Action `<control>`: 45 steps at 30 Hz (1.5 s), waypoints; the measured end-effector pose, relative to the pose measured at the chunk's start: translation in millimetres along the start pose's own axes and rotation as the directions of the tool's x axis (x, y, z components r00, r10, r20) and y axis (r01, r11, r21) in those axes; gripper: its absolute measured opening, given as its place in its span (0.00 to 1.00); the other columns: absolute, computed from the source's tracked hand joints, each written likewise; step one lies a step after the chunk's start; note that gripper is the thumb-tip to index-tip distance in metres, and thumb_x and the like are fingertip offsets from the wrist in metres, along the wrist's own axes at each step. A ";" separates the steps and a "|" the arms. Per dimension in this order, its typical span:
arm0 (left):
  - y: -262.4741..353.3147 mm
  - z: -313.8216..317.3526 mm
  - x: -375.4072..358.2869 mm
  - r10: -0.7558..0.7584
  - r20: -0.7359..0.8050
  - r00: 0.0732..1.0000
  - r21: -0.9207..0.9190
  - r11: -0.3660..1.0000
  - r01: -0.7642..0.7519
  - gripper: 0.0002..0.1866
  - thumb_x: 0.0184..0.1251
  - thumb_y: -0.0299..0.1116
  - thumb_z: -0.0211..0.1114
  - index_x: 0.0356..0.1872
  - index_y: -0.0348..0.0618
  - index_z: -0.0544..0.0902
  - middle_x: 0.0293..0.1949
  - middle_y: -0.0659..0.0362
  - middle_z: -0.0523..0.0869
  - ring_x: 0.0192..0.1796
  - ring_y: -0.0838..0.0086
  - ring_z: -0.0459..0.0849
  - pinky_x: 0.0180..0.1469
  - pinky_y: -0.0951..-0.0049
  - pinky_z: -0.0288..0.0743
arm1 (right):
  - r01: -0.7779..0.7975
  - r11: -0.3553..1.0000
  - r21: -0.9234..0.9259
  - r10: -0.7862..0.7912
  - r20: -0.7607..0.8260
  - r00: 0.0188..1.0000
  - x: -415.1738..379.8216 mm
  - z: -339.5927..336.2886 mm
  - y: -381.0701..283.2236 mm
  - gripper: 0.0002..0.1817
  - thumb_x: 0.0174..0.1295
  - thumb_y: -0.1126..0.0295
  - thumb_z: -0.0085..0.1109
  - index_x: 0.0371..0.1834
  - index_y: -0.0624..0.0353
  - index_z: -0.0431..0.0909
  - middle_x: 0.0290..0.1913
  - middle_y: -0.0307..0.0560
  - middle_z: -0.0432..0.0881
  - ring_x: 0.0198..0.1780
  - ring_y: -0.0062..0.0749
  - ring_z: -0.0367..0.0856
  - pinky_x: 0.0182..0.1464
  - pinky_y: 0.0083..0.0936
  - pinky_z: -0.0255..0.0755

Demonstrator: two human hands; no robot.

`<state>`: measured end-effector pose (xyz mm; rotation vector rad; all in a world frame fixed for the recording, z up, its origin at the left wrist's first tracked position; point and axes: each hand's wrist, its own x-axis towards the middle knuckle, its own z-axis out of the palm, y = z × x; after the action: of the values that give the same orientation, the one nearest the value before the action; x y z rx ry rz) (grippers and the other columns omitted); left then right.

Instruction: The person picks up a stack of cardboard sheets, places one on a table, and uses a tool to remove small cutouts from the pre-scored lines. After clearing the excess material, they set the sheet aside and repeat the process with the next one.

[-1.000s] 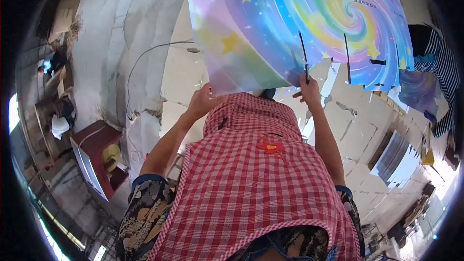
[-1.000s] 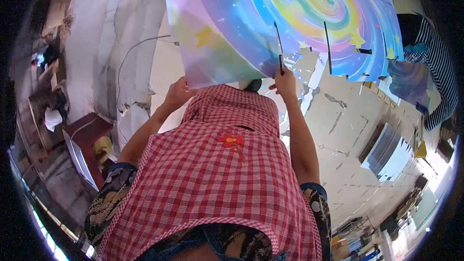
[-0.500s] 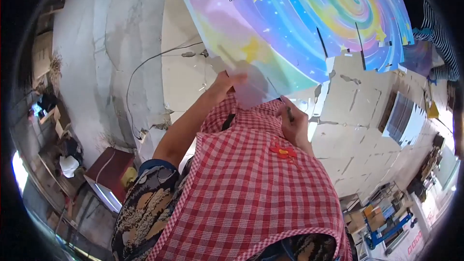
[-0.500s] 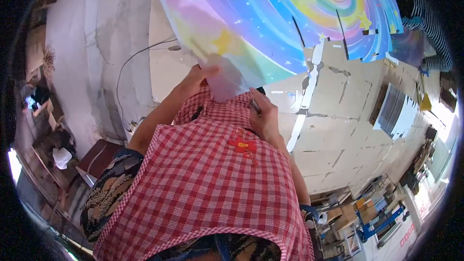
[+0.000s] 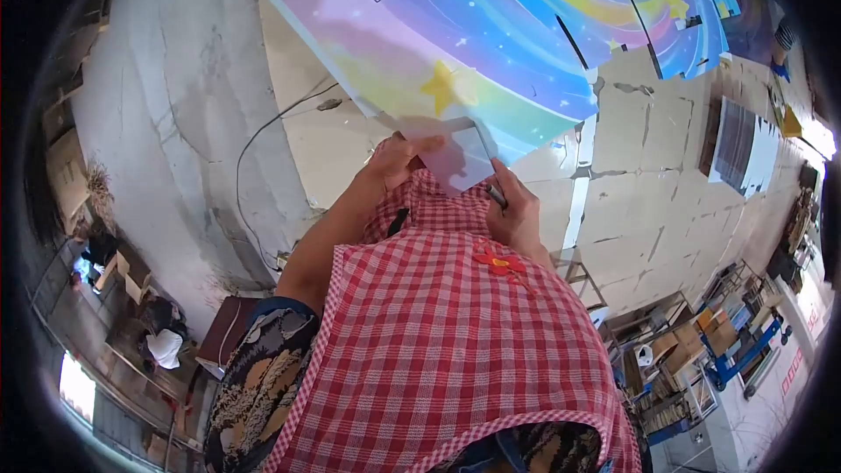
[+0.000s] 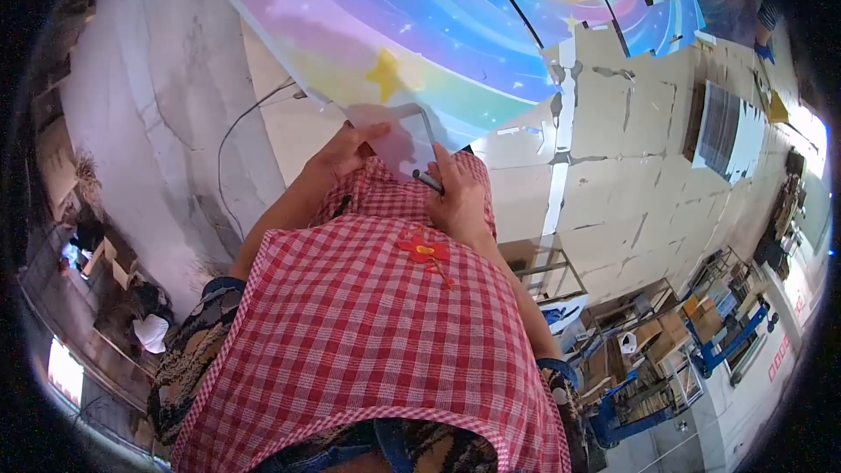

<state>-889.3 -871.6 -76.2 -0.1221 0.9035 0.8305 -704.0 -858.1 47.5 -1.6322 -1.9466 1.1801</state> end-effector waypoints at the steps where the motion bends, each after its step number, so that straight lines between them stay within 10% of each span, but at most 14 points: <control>1: 2.3 3.3 -2.0 0.021 0.015 1.000 -0.005 1.000 -0.021 0.18 0.50 0.28 0.64 0.43 0.35 0.72 0.40 0.56 0.77 0.43 0.71 0.75 0.46 0.71 0.70 | 0.007 1.000 -0.007 -0.007 0.026 1.000 -0.5 -0.2 2.6 0.27 0.40 0.85 0.44 0.49 0.61 0.67 0.32 0.55 0.77 0.34 0.41 0.79 0.35 0.26 0.72; 8: 8.8 9.2 -9.5 0.017 0.017 1.000 -0.004 1.000 -0.017 0.20 0.51 0.27 0.63 0.45 0.35 0.70 0.42 0.54 0.76 0.44 0.68 0.76 0.47 0.70 0.70 | 0.020 1.000 -0.024 -0.018 0.079 0.997 -2.6 1.1 6.8 0.34 0.36 0.84 0.48 0.55 0.59 0.62 0.34 0.55 0.77 0.37 0.41 0.79 0.36 0.29 0.73; 35: 8.1 23.2 -10.7 0.158 -0.055 0.986 0.081 0.985 -0.153 0.19 0.50 0.26 0.62 0.45 0.37 0.71 0.37 0.57 0.78 0.39 0.70 0.78 0.43 0.68 0.73 | -0.269 0.947 -0.176 0.301 0.188 0.935 55.2 1.2 -4.3 0.09 0.51 0.72 0.46 0.34 0.61 0.74 0.21 0.62 0.73 0.25 0.54 0.74 0.28 0.41 0.66; 45: -7.2 9.6 -1.3 0.096 -0.136 0.986 0.083 0.993 -0.085 0.18 0.52 0.29 0.61 0.45 0.37 0.70 0.39 0.57 0.77 0.41 0.69 0.76 0.41 0.67 0.74 | -0.128 0.947 -0.293 0.209 0.264 0.941 48.9 -5.4 -21.0 0.11 0.47 0.73 0.46 0.35 0.60 0.71 0.28 0.62 0.75 0.30 0.55 0.74 0.32 0.44 0.67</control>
<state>-878.6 -873.2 -70.8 -0.0726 1.0784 0.8784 -727.6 -810.7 54.8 -1.8877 -2.2746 1.3332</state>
